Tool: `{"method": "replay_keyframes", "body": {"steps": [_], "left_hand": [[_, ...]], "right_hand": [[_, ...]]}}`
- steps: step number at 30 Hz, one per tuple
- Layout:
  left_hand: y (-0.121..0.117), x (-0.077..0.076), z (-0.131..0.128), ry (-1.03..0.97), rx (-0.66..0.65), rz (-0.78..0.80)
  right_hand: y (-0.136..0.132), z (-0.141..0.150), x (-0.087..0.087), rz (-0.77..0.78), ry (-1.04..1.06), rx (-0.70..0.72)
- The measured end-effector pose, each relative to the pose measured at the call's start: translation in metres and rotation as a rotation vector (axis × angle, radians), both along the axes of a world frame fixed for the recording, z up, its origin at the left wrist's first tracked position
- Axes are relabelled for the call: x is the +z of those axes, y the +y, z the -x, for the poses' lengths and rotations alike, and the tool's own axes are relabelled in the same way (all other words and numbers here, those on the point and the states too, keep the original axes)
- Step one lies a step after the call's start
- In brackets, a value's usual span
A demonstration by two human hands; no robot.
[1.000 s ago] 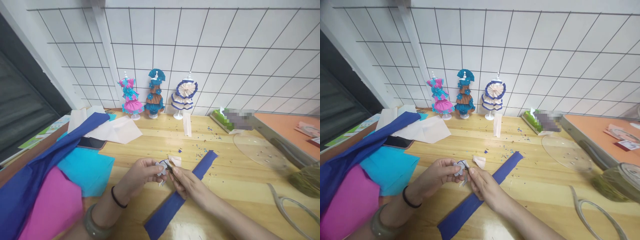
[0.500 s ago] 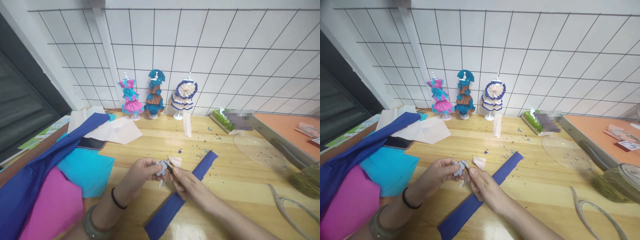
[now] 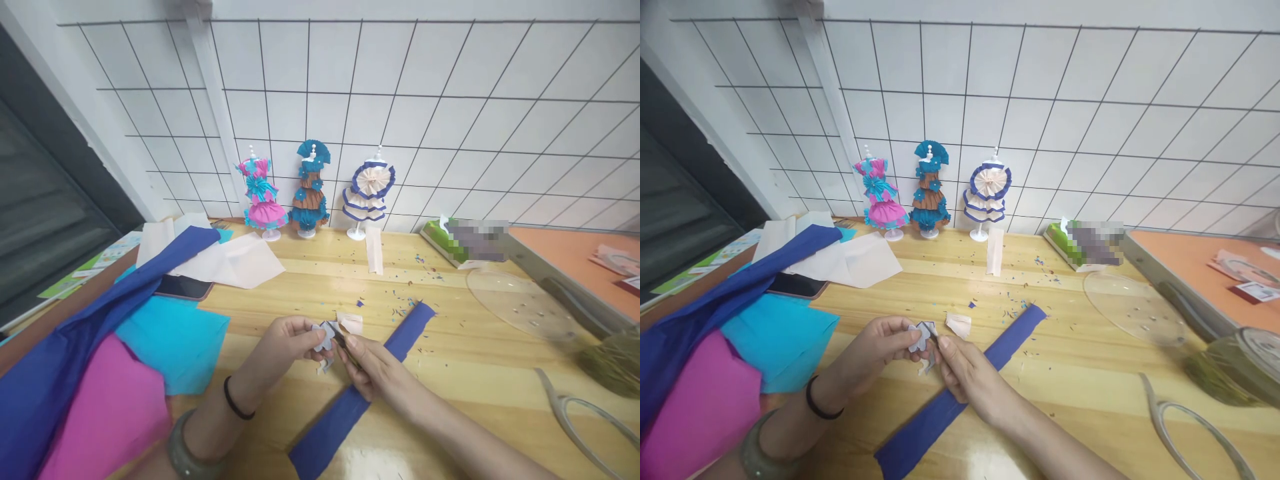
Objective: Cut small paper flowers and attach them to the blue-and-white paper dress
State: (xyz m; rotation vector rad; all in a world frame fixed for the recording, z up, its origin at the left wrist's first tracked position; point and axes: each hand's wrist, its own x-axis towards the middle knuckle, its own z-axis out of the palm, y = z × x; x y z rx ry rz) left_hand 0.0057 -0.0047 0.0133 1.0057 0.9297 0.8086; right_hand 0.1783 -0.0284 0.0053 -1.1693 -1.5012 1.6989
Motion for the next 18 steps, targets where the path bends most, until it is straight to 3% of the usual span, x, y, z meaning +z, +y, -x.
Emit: {"method": "replay_keyframes", "body": {"steps": [18], "left_hand": [[0.0029,0.0042,0.0083,0.103,-0.129,-0.069]], "right_hand": [[0.0016,-0.0059,0.0041,-0.087,-0.091,0.109]]}}
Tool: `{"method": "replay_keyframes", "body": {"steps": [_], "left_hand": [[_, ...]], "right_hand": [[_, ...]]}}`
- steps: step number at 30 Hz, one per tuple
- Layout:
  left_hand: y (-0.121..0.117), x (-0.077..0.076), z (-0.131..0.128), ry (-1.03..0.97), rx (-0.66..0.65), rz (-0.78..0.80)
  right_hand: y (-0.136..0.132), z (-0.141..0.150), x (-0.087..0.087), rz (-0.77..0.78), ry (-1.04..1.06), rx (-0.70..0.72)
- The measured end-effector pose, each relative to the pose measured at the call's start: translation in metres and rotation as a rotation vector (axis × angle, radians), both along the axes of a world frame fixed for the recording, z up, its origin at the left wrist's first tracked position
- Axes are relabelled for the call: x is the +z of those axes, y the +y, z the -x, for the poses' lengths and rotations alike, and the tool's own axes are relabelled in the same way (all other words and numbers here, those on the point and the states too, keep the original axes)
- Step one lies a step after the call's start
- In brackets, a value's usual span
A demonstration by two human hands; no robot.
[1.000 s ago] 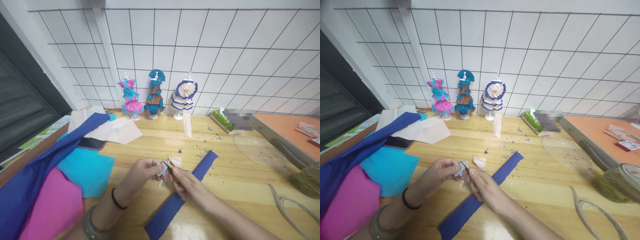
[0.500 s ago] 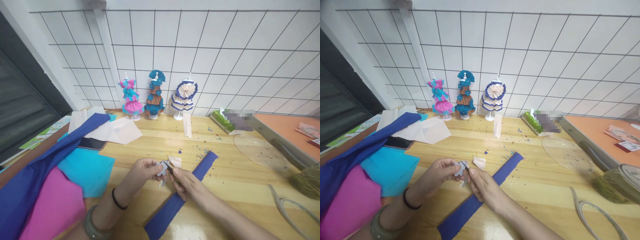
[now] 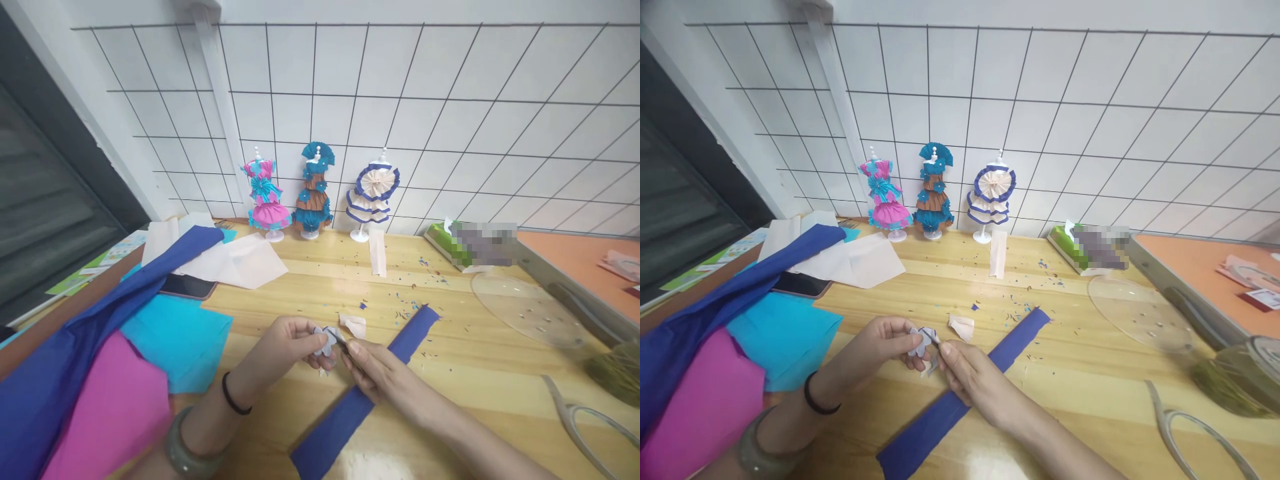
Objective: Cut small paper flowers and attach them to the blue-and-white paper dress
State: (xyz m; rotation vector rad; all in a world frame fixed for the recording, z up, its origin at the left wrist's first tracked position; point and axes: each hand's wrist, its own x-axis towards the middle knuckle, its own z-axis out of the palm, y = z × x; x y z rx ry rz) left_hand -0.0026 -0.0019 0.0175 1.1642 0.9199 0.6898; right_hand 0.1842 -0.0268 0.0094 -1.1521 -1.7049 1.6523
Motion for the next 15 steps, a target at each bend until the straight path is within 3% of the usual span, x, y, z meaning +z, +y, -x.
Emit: {"method": "replay_keyframes", "body": {"steps": [15], "left_hand": [[0.0012,-0.0070,0.0059,-0.013,-0.062,-0.041]], "right_hand": [[0.0018,-0.0036,0.0087,-0.043,-0.029,0.073]]}}
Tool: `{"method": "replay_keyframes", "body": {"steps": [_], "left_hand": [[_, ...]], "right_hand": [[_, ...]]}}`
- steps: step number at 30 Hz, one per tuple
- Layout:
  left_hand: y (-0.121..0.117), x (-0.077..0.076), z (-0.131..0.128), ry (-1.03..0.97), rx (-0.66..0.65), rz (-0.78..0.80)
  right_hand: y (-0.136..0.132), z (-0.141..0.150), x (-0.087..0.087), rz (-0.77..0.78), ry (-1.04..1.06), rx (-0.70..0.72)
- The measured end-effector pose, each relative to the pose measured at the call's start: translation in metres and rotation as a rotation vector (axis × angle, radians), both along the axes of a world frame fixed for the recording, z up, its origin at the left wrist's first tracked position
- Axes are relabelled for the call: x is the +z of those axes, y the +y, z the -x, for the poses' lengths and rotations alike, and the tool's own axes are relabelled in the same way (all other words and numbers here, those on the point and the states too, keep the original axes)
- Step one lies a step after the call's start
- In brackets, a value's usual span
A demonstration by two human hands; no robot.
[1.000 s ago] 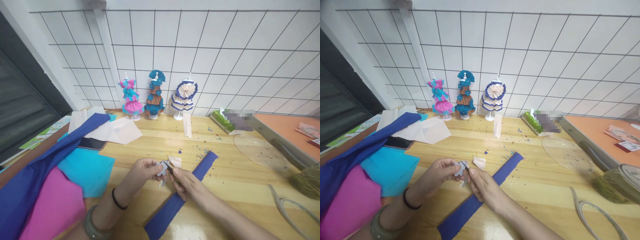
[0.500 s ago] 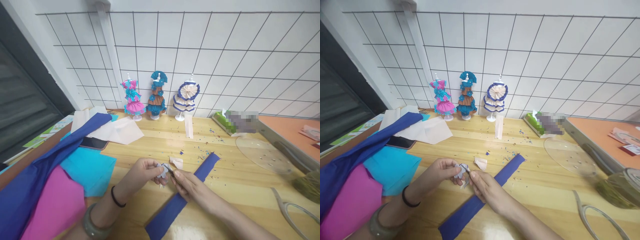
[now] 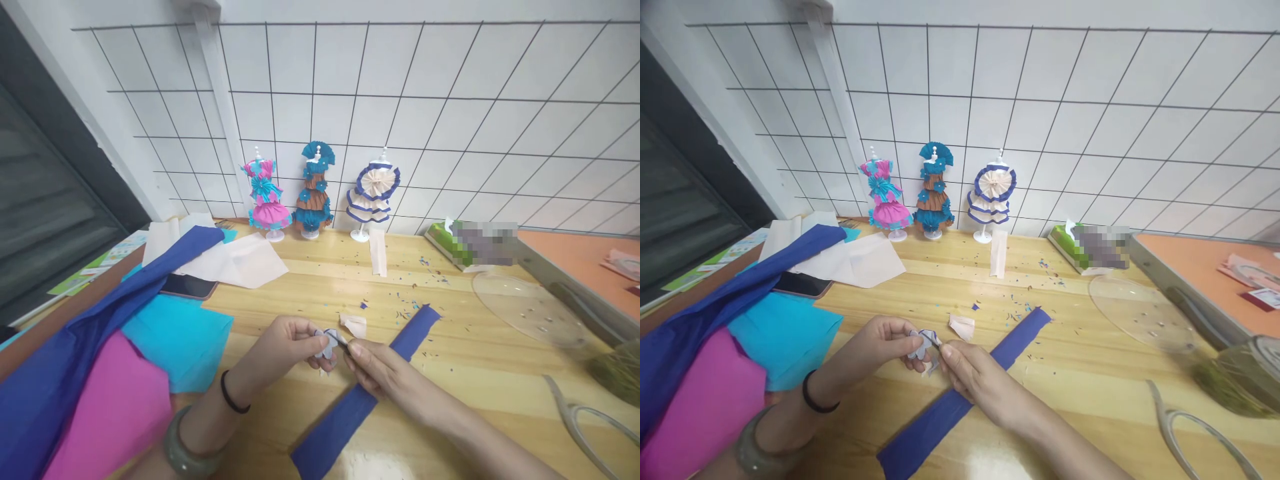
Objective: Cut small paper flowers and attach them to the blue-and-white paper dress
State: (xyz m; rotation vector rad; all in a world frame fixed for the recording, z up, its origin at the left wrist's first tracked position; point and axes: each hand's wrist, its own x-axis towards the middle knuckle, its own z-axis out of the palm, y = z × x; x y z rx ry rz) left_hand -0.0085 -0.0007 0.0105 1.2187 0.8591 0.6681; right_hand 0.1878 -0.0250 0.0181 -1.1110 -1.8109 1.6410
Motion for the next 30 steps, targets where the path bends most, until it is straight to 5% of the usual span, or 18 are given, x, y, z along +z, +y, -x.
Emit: {"method": "replay_keyframes", "body": {"steps": [30], "left_hand": [[0.0006,0.0052,0.0036,0.068,-0.100,0.043]], "right_hand": [[0.0033,-0.0073,0.0056,-0.143,-0.220,0.090]]}}
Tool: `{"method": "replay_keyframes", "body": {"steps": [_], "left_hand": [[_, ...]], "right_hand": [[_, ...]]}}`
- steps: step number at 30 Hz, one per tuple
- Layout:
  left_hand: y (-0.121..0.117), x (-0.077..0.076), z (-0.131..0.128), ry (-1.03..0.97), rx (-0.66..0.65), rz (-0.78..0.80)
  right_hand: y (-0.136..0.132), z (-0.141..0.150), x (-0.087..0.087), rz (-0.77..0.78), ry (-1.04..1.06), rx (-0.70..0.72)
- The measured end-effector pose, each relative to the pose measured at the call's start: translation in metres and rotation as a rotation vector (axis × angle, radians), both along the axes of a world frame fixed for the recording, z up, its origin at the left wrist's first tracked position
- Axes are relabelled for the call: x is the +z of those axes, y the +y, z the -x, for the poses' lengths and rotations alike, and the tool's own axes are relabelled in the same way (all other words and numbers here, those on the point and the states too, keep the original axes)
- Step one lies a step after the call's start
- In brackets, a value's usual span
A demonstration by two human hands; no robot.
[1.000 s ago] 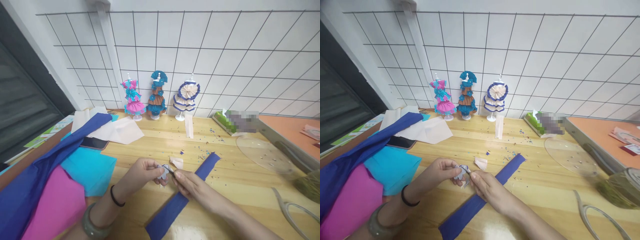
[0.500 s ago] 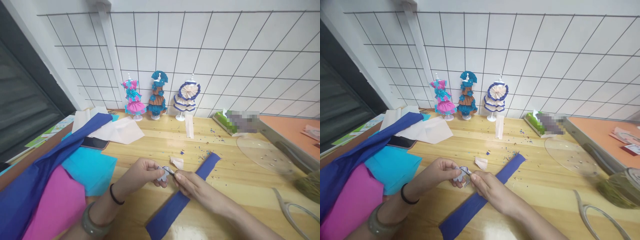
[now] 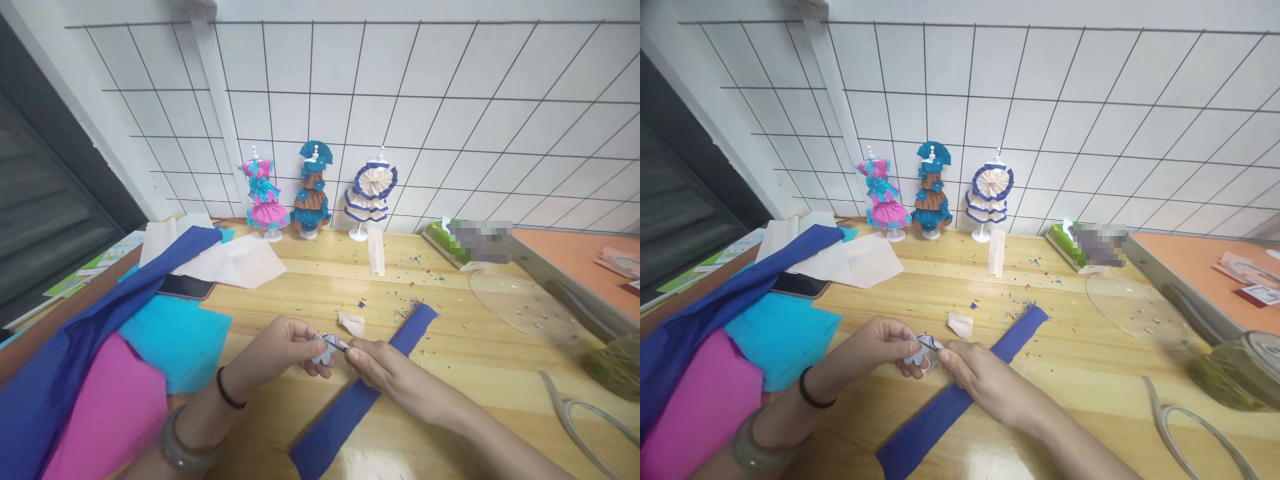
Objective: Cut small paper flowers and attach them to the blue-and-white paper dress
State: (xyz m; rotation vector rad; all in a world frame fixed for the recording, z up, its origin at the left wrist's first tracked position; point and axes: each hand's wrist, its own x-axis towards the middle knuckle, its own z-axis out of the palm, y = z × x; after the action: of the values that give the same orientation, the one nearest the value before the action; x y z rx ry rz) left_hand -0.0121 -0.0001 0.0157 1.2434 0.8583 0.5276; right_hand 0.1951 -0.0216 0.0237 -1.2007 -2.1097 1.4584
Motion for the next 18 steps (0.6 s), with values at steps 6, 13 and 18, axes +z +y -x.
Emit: {"method": "replay_keyframes", "body": {"steps": [6,13,18], "left_hand": [[0.0007,0.0008,-0.0016,0.009,0.003,0.015],[-0.0008,0.0011,-0.0007,0.007,0.018,0.044],[-0.0005,-0.0024,-0.0007,-0.004,0.028,0.036]], "right_hand": [[-0.0014,-0.0006,0.0059,-0.043,-0.030,0.005],[-0.0006,0.0003,0.0035,-0.070,-0.057,-0.017],[0.0000,-0.0001,0.0029,-0.093,-0.066,-0.011]]}}
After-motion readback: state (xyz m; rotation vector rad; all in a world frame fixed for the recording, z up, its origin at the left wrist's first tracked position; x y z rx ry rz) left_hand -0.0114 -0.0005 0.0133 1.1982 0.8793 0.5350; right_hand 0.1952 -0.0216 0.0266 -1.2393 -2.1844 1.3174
